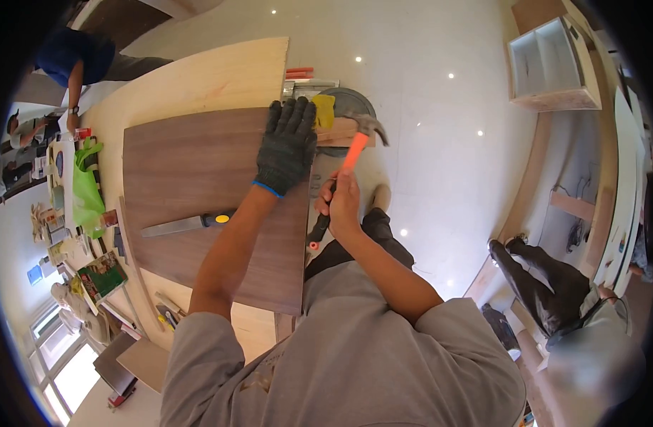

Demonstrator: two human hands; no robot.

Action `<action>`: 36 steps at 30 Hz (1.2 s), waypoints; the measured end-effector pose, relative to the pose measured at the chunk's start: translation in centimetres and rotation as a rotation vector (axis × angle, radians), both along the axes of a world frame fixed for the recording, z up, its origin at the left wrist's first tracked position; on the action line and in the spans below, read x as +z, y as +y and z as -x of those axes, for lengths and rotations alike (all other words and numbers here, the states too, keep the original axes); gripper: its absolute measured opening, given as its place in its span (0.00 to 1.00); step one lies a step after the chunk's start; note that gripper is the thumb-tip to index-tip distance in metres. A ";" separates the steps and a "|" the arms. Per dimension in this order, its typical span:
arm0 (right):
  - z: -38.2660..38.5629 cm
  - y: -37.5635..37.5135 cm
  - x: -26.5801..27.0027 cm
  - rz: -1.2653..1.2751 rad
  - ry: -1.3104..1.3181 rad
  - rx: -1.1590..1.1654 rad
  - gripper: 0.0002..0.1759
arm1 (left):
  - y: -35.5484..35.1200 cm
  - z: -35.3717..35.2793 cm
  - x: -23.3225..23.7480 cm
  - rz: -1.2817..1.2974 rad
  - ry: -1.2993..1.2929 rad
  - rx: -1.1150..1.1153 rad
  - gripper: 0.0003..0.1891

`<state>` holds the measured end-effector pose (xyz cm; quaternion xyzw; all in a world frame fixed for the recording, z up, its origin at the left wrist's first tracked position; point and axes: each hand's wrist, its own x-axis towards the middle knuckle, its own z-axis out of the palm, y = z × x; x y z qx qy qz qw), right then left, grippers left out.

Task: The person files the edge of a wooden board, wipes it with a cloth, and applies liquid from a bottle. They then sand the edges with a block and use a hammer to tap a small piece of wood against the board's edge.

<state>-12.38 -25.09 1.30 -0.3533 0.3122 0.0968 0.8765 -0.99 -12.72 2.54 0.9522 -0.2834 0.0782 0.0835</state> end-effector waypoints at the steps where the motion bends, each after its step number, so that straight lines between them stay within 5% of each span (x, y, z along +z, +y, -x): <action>1: -0.1 -0.3 0.0 0.028 0.003 0.100 0.20 | 0.0 -0.1 0.2 -0.006 0.010 0.003 0.28; 3: 0.0 -1.8 -0.1 0.097 0.000 0.304 0.19 | -0.3 -0.2 0.7 -0.003 0.009 0.004 0.28; 10: -2.2 -10.6 0.3 0.362 0.003 0.297 0.21 | -0.3 0.5 -0.4 0.186 -0.044 0.198 0.30; 14: -6.3 -15.6 2.3 0.558 -0.141 0.690 0.22 | -1.6 -0.1 0.0 0.249 0.013 0.380 0.28; 23: -21.0 -17.2 0.9 0.437 -0.222 1.207 0.21 | -4.7 -1.4 0.8 0.251 -0.061 0.650 0.17; 27: -24.0 -17.5 -1.9 0.380 -0.177 1.274 0.22 | -4.3 -2.5 0.8 0.620 -0.056 0.999 0.10; 30: -26.1 -18.2 -3.5 0.334 -0.070 1.223 0.23 | -2.3 -4.0 5.3 0.777 -0.059 1.265 0.08; 32: -28.1 -18.9 -4.2 0.349 -0.053 1.192 0.23 | -1.7 -4.0 6.6 1.109 -0.029 1.394 0.10; 35: -31.3 -21.2 -5.1 0.372 -0.075 1.198 0.24 | -1.8 -0.6 5.2 0.089 0.140 1.272 0.12; 36: -32.3 -21.9 -5.2 0.388 -0.085 1.206 0.24 | -2.0 -0.1 5.2 0.133 0.182 1.315 0.12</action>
